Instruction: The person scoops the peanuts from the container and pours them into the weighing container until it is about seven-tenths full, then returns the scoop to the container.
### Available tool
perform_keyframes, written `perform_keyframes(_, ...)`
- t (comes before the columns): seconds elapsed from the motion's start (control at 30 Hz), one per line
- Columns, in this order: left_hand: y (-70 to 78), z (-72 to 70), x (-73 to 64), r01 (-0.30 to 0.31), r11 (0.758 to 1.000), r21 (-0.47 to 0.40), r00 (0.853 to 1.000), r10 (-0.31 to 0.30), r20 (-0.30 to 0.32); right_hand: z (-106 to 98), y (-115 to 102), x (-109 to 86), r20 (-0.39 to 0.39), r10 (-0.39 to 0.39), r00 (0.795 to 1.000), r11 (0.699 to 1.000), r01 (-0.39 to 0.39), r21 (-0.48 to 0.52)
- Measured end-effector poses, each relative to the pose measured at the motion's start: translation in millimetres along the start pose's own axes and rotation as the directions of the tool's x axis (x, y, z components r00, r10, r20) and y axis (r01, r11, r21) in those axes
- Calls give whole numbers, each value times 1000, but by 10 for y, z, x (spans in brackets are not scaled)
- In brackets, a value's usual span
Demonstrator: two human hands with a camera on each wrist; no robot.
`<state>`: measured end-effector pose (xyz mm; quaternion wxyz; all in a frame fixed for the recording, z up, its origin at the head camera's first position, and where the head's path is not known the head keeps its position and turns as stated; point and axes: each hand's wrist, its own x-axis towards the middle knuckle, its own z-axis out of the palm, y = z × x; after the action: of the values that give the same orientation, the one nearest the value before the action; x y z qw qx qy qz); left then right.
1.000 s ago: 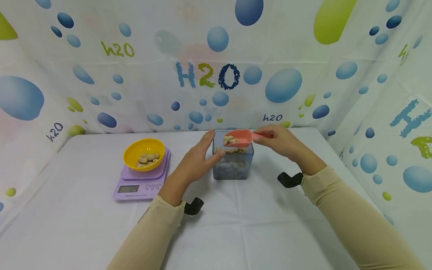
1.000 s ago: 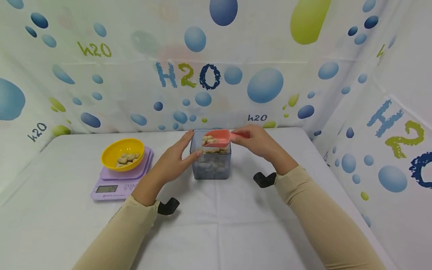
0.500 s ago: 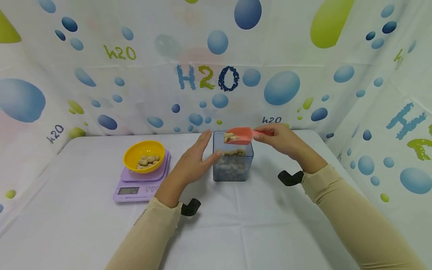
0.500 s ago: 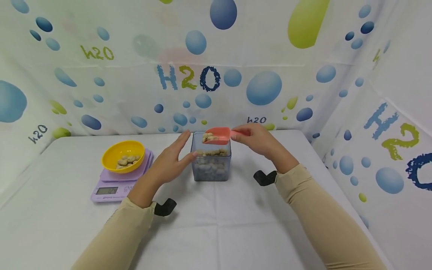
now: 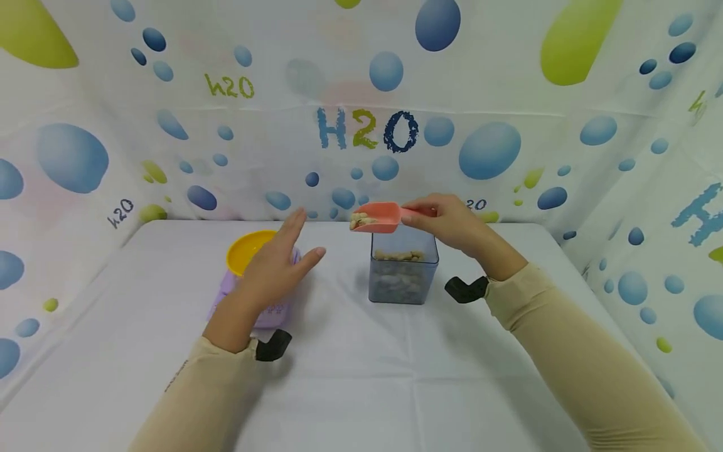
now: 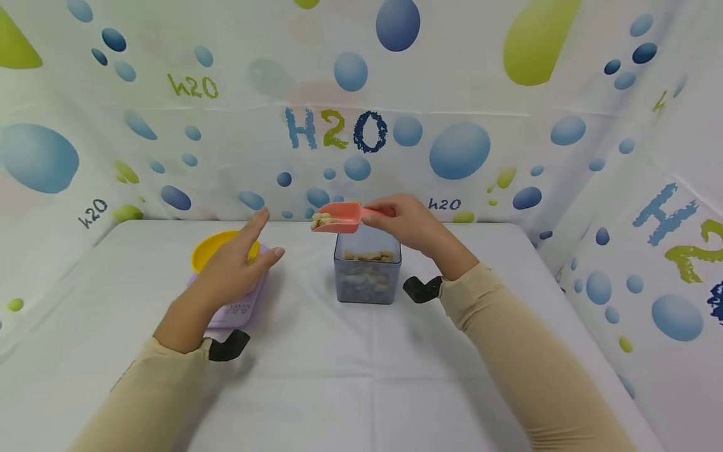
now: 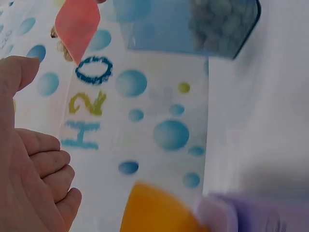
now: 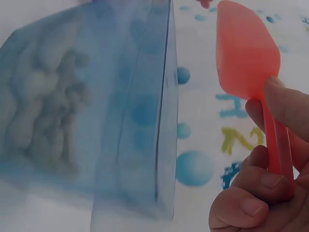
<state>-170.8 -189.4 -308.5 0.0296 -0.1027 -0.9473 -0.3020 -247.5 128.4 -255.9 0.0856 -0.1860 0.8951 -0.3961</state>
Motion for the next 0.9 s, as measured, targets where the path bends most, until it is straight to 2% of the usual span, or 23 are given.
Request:
perform_keyframes(0.23, -377, -279, -215, 76, 997, 23, 997, -76, -23, 289, -277, 189, 16, -16, 1000, 999, 16, 34)
perform_keyframes(0.4, -647, -372, -346, 128, 989, 68, 992, -127, -25, 558, -450, 313, 42, -72, 996, 997, 71, 35)
perform_keyframes(0.5, -767, -403, -378, 153, 984, 89, 988, -153, -10, 730, -549, 361, 54, -99, 994, 995, 98, 26)
perform_keyframes(0.73, -910, -424, -382, 242, 961, 130, 962, -255, 96, 1131, -771, 430, 33, -113, 993, 990, 116, -83)
perform_keyframes(0.8, -929, -417, -379, 248, 960, 131, 958, -263, 114, 1233, -816, 439, 14, -113, 994, 984, 114, -135)
perform_keyframes(0.9, -935, -406, -374, 237, 964, 124, 960, -252, 123, 1371, -854, 447, -30, -126, 992, 967, 116, -227)
